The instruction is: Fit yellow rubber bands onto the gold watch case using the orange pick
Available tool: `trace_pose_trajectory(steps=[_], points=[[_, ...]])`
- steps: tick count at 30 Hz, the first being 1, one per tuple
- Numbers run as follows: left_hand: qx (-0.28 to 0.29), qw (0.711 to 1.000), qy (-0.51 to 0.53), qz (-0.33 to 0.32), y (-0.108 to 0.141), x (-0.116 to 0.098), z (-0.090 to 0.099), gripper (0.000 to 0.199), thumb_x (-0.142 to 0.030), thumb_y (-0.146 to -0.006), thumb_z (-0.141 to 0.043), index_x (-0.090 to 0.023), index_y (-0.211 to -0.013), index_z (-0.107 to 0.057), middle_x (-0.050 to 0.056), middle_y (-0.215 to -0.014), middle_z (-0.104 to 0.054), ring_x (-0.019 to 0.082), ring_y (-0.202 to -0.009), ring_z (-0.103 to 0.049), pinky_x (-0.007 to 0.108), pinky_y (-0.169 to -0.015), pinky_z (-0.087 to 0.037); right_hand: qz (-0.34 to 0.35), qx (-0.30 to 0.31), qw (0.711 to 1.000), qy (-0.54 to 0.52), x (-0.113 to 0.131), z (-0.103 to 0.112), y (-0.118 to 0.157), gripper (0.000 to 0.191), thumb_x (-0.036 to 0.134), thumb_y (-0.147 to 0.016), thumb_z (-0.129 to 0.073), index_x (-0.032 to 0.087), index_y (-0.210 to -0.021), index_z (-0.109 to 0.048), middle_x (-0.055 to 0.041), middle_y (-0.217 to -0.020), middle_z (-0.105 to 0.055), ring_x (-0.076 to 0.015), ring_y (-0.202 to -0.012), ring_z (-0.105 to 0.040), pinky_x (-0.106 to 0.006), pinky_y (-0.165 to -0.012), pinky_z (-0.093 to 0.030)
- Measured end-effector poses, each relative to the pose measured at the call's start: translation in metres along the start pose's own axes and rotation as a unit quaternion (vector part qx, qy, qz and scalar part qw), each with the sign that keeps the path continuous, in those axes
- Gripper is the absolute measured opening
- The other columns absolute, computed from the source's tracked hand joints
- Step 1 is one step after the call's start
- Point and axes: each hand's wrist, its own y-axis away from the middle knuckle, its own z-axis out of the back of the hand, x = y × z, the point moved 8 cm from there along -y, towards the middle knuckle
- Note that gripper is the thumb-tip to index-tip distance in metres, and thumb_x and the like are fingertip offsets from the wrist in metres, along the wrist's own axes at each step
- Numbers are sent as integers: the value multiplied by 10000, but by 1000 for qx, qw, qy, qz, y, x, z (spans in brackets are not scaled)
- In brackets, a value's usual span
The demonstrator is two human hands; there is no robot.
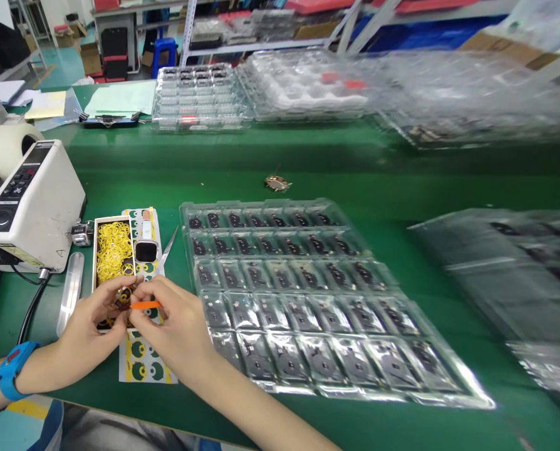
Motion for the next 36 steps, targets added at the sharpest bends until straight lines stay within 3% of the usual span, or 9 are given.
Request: trace_pose_trajectory(steps=[5,9,15,19,24,29,33,36], points=[[-44,999,12,10,-7,6,15,487,-52,-786,-476,-246,-1231,-509,31,-962,-647,190,-907,-649,304,-812,-567,-68,23,988,-134,-3,6,-5,153,166,-779,-550,190,-629,-534,42,-541,-463,-87,-459,-362,-218,-425,-283],[-87,996,29,-19,-14,1,29,464,-44,-782,-480,-240,-1200,-521,30,-1023,-638,161,-864,-648,308,-843,-558,-92,16,982,-162,-9,10,-6,156,194,-806,-562,187,-651,-554,33,-551,-462,-101,-484,-382,-228,-445,-296],[-38,999,14,3,-12,0,19,471,-68,-790,-485,-226,-1232,-515,64,-1148,-623,217,-1060,-609,281,-835,-550,-18,-10,999,-49,-8,3,-3,50,195,-829,-596,192,-860,-635,30,-648,-507,-90,-494,-409,-216,-449,-323],[2,1000,7,20,-8,2,9,442,-112,-818,-486,-209,-1248,-516,94,-1232,-593,231,-1052,-618,267,-787,-558,21,-4,1000,-18,-4,-2,-2,106,124,-847,-554,186,-775,-602,29,-641,-524,-94,-541,-471,-211,-484,-358],[2,1000,8,26,-9,7,11,428,-122,-849,-463,-214,-1266,-490,68,-1012,-657,242,-1090,-596,330,-887,-526,46,35,997,-58,2,-7,-1,124,97,-855,-538,178,-776,-589,23,-662,-556,-92,-577,-510,-208,-522,-393],[8,1000,-2,26,-9,8,13,426,-121,-857,-444,-225,-1268,-485,78,-1104,-633,256,-1169,-544,372,-950,-492,25,41,996,-73,-1,-11,0,143,85,-843,-552,184,-747,-588,34,-633,-547,-87,-563,-506,-195,-481,-378],[-2,999,23,26,-12,7,15,416,-113,-847,-459,-218,-1248,-493,61,-1047,-644,237,-1169,-543,362,-967,-485,69,37,994,-75,7,-11,4,129,81,-853,-542,181,-792,-598,12,-675,-585,-98,-572,-521,-214,-502,-411],[-40,995,86,31,-18,5,22,351,-142,-845,-499,-203,-1190,-511,59,-1092,-630,210,-1120,-577,334,-957,-498,90,29,993,-74,12,-8,4,123,81,-866,-539,176,-824,-605,5,-683,-587,-102,-579,-528,-223,-524,-426]])
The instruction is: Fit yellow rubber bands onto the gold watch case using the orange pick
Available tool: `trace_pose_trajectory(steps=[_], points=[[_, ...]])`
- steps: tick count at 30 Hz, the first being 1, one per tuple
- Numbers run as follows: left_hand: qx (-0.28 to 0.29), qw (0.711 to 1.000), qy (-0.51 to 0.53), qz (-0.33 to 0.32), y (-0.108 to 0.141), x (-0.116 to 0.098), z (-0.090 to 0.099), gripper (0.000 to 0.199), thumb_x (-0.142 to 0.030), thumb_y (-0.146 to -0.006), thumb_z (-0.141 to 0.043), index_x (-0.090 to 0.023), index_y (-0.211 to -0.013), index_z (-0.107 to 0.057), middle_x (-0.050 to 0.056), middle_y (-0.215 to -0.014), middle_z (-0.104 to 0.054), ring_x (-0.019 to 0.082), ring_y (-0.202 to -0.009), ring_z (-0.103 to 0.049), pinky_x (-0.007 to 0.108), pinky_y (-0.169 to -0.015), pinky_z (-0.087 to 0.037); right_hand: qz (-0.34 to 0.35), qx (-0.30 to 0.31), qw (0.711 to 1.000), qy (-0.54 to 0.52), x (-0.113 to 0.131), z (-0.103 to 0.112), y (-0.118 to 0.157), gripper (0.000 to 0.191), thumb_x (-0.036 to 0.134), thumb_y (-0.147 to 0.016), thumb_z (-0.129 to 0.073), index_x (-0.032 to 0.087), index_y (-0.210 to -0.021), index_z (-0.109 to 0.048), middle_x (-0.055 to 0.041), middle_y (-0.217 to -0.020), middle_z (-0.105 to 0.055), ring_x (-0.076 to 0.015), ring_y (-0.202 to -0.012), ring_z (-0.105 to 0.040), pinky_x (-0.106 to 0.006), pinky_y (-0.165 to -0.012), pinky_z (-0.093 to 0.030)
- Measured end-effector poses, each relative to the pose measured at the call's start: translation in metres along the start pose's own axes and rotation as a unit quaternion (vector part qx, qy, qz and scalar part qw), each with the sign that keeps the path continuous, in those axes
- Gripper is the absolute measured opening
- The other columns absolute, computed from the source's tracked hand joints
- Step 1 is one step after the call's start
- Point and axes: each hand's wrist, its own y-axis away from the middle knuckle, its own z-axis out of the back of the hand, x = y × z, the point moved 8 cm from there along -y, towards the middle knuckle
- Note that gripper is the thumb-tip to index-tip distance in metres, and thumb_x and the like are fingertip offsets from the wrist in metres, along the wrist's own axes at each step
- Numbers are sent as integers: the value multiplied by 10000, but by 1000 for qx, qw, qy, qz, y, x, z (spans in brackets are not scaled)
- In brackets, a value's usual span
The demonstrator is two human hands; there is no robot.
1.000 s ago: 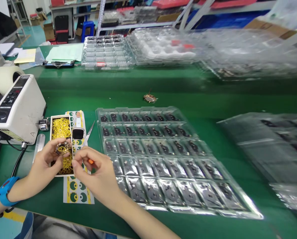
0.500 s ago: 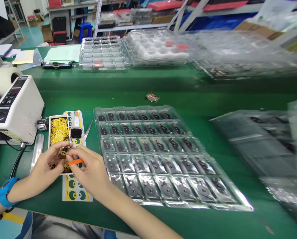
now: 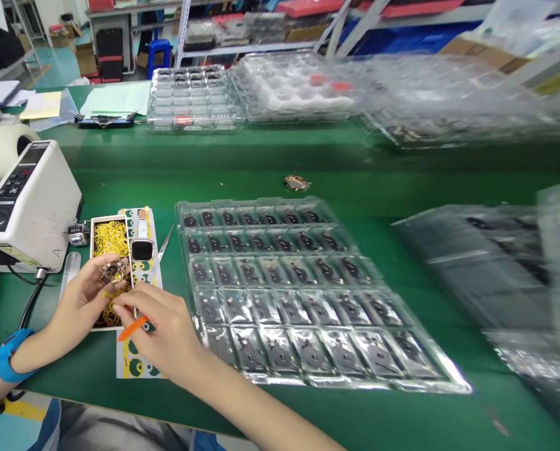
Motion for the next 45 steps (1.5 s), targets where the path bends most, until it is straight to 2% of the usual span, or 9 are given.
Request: trace_pose_trajectory(steps=[6,14,18,24,28,32,37,40,45], points=[[-142,986,74,-50,-6,-25,29,362,-192,-807,-637,-178,-1146,-511,94,-1207,-605,207,-1089,-604,332,-989,-485,-36,101,985,135,-16,-11,2,212,73,-883,-427,174,-838,-608,-6,-711,-592,-127,-626,-554,-232,-542,-416],[-98,992,80,-19,-5,-16,21,368,-231,-808,-660,-170,-1148,-534,103,-1177,-633,228,-1107,-602,338,-964,-513,-16,129,962,241,-16,-2,0,175,108,-863,-497,171,-725,-585,2,-668,-570,-134,-603,-536,-242,-523,-363],[-101,992,81,-5,-4,-15,26,365,-273,-842,-628,-167,-1179,-536,101,-1182,-638,223,-1104,-606,344,-977,-509,-61,58,947,309,-24,61,-23,222,115,-863,-448,175,-946,-646,-32,-835,-637,-154,-719,-598,-249,-607,-429],[-103,991,79,-15,-3,-18,30,378,-325,-864,-606,-166,-1201,-543,98,-1199,-630,246,-1130,-588,372,-936,-546,-315,27,801,509,-103,190,-59,171,258,-863,-561,178,-924,-699,-81,-901,-683,-243,-794,-634,-302,-628,-426],[-113,990,80,-18,-4,-17,32,447,-334,-857,-611,-177,-1264,-513,103,-1240,-604,258,-1136,-582,396,-942,-541,-394,78,757,515,-149,223,-60,116,259,-833,-647,162,-879,-692,-80,-871,-679,-223,-805,-636,-332,-714,-480],[-106,991,69,-34,-5,-18,32,391,-321,-850,-631,-194,-1214,-569,86,-1224,-619,231,-1070,-618,352,-918,-550,-448,108,734,498,-173,224,-46,194,325,-893,-608,146,-965,-635,-48,-962,-646,-175,-875,-618,-379,-817,-506],[-69,996,52,-30,-4,-19,25,275,-329,-823,-661,-206,-1068,-662,67,-1161,-661,206,-1013,-642,317,-921,-529,-467,92,754,453,-182,215,-43,187,319,-893,-611,133,-899,-620,-34,-908,-634,-164,-836,-616,-356,-774,-517],[-55,997,49,-34,-5,-20,21,224,-336,-808,-672,-196,-981,-695,75,-1089,-685,231,-1066,-613,334,-921,-514,-445,54,799,400,-163,205,-50,163,253,-860,-628,126,-761,-597,-32,-773,-624,-163,-745,-608,-325,-716,-499],[24,998,57,-12,-4,-15,5,245,-391,-773,-713,-170,-879,-712,97,-969,-689,239,-960,-630,364,-871,-510,-331,70,918,209,-93,120,-48,231,360,-813,-622,160,-923,-583,-25,-760,-641,-143,-670,-594,-261,-640,-476]])
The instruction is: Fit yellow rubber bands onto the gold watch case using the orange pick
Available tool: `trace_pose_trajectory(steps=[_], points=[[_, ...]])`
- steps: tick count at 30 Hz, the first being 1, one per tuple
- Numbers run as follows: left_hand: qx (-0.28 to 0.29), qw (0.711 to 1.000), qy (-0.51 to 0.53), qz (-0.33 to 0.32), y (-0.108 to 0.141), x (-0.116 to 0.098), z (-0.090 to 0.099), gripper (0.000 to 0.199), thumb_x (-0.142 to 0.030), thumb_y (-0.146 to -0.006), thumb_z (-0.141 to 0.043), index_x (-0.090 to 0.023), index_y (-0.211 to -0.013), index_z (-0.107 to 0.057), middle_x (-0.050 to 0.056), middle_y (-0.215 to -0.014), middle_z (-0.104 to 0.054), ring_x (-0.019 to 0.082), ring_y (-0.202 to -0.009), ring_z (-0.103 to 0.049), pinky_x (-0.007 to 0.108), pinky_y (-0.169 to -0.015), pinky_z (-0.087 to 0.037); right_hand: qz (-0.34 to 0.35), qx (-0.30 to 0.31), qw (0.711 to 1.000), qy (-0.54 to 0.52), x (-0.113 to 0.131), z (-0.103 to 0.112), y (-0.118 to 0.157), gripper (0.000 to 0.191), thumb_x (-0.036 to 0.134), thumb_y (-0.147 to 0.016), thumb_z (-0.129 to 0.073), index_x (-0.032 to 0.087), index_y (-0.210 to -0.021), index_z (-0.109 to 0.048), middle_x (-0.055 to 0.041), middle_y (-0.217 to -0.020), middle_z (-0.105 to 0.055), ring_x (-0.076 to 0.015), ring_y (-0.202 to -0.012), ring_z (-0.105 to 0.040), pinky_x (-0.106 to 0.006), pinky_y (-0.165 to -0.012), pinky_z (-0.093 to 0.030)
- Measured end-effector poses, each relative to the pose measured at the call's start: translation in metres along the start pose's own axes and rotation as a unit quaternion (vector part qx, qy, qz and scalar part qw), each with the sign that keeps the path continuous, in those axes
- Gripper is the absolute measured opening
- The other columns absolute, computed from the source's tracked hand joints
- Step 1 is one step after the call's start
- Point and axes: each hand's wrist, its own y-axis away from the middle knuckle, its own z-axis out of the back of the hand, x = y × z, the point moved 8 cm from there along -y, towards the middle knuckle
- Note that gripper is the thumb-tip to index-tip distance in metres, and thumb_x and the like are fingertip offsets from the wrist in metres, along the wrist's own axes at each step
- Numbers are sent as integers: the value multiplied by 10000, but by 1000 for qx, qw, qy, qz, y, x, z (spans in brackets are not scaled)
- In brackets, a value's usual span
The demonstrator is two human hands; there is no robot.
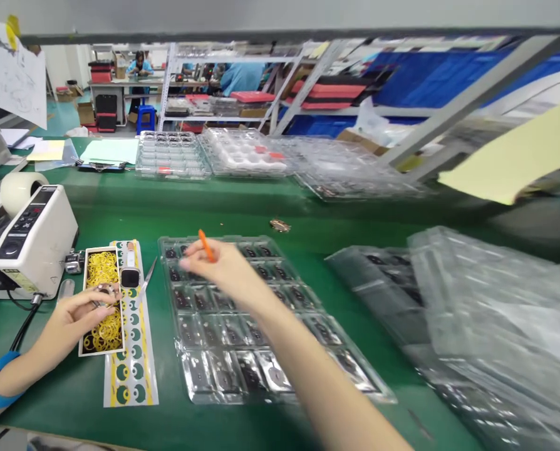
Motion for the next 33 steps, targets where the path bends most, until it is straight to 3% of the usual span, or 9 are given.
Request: trace_pose_trajectory(steps=[3,6,13,18,21,24,26,29,33], points=[[54,996,37,52,4,8,-11,323,-467,-761,-713,-167,-883,-708,84,-946,-673,216,-907,-624,374,-877,-499,118,93,967,-203,55,-51,42,371,378,-786,-625,182,-1087,-533,24,-683,-578,-89,-476,-436,-227,-461,-382],[97,983,101,118,10,15,-20,356,-505,-753,-711,-152,-797,-689,44,-813,-647,169,-794,-617,347,-852,-505,183,93,947,-248,82,-77,70,321,252,-814,-591,209,-1125,-523,39,-661,-542,-90,-491,-430,-214,-443,-347],[76,954,209,200,12,20,-22,330,-415,-715,-772,-130,-662,-615,3,-744,-607,125,-749,-611,300,-849,-523,371,-9,917,-148,101,-59,94,307,130,-899,-500,241,-1184,-485,11,-751,-597,-115,-591,-546,-223,-505,-436],[67,952,212,208,11,23,-20,340,-424,-686,-793,-128,-652,-631,-5,-694,-603,112,-688,-607,248,-759,-534,531,-143,831,89,112,-54,119,236,56,-875,-464,156,-1057,-577,-78,-845,-669,-146,-601,-516,-254,-482,-413],[92,945,219,225,15,25,-25,325,-408,-712,-779,-125,-640,-636,-3,-682,-606,108,-677,-618,236,-767,-532,564,-171,798,127,111,-60,127,211,51,-885,-451,116,-1013,-605,-88,-829,-682,-144,-562,-468,-261,-463,-397],[97,945,224,220,15,23,-25,196,-343,-764,-741,-156,-770,-684,10,-833,-646,126,-776,-651,248,-828,-531,518,-174,836,44,108,-52,121,226,33,-874,-474,145,-1010,-617,-74,-854,-667,-146,-645,-538,-256,-538,-453],[99,953,223,178,13,16,-25,168,-264,-804,-698,-229,-969,-696,15,-1037,-643,153,-936,-642,268,-888,-520,416,-170,892,-54,98,-42,106,222,53,-872,-502,197,-975,-637,-55,-869,-641,-152,-734,-583,-256,-587,-475],[118,962,216,115,11,9,-27,375,-174,-852,-623,-352,-1182,-612,2,-1240,-573,182,-1131,-560,291,-947,-498,240,-100,946,-195,76,-48,81,134,175,-867,-566,230,-811,-675,-43,-889,-615,-159,-752,-589,-255,-540,-447],[120,977,159,77,12,9,-27,458,-152,-911,-526,-414,-1286,-510,-14,-1325,-501,169,-1161,-526,293,-986,-472,110,17,937,-332,56,-72,66,141,301,-775,-672,221,-659,-667,-41,-888,-623,-176,-794,-596,-294,-642,-469]])
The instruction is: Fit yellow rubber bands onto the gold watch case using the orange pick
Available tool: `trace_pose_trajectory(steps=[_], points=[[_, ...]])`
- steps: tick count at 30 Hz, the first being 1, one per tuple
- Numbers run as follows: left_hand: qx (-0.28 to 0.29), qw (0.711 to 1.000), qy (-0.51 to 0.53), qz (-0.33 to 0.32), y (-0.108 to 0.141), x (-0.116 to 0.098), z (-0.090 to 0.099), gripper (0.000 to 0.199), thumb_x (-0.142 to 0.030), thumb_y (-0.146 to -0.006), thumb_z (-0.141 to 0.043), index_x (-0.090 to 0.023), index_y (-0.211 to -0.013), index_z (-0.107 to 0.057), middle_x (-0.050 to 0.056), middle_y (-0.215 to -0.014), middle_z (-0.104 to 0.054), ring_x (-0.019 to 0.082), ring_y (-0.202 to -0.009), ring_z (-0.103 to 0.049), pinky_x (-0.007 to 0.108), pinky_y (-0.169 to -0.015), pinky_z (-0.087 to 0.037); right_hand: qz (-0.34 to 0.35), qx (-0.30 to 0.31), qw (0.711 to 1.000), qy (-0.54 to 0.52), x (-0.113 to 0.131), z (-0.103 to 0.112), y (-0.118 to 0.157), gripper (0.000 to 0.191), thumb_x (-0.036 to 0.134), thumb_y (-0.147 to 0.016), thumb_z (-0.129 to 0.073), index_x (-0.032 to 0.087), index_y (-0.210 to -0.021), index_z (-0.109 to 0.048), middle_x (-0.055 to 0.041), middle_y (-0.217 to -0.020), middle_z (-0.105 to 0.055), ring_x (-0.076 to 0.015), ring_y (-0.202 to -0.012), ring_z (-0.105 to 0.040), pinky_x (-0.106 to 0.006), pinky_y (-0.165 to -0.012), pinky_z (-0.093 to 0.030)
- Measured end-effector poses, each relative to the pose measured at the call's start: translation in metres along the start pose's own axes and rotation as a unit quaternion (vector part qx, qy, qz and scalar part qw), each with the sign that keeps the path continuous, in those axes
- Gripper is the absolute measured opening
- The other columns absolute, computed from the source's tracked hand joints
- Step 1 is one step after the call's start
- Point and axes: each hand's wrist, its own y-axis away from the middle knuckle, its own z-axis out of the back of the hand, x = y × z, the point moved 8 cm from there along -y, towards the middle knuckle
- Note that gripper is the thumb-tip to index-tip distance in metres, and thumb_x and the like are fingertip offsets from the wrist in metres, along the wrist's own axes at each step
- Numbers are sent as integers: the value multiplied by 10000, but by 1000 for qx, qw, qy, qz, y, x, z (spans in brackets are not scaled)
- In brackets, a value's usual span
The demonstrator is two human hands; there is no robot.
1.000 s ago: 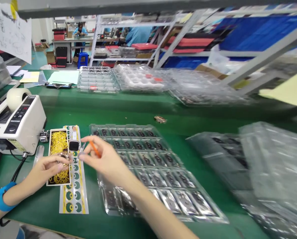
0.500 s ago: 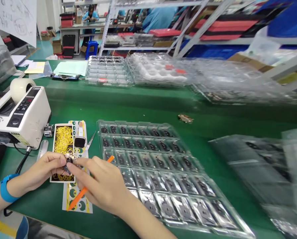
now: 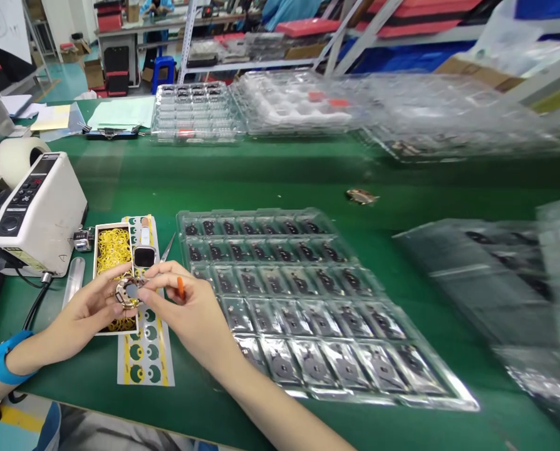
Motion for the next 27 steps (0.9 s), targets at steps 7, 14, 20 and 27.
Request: trace_pose_trajectory(steps=[7,14,20,27], points=[[-1,993,-119,-1,3,2,1,474,-158,-933,-473,-338,-1369,-422,30,-1061,-633,160,-1031,-590,299,-965,-478,-46,12,998,-41,-11,-6,0,142,319,-738,-670,219,-638,-661,-36,-844,-615,-174,-771,-580,-319,-664,-430],[9,989,-150,-12,5,4,-1,486,-132,-933,-444,-329,-1376,-411,54,-1210,-599,162,-1014,-608,279,-903,-508,-30,11,999,8,-4,-6,1,141,308,-753,-642,211,-654,-667,-29,-805,-594,-166,-742,-555,-302,-631,-413],[-4,995,-96,0,5,8,-1,496,-65,-883,-458,-297,-1321,-470,53,-1230,-576,198,-1142,-560,296,-957,-488,21,-42,997,60,5,-4,4,130,223,-772,-628,205,-645,-648,-26,-791,-628,-150,-702,-563,-288,-647,-465],[-60,996,-65,-11,2,5,-1,368,-81,-842,-526,-228,-1180,-533,54,-1102,-613,178,-1013,-611,280,-892,-524,56,-75,992,81,9,-7,6,157,158,-769,-613,203,-619,-622,-13,-757,-612,-133,-664,-555,-269,-615,-473]])
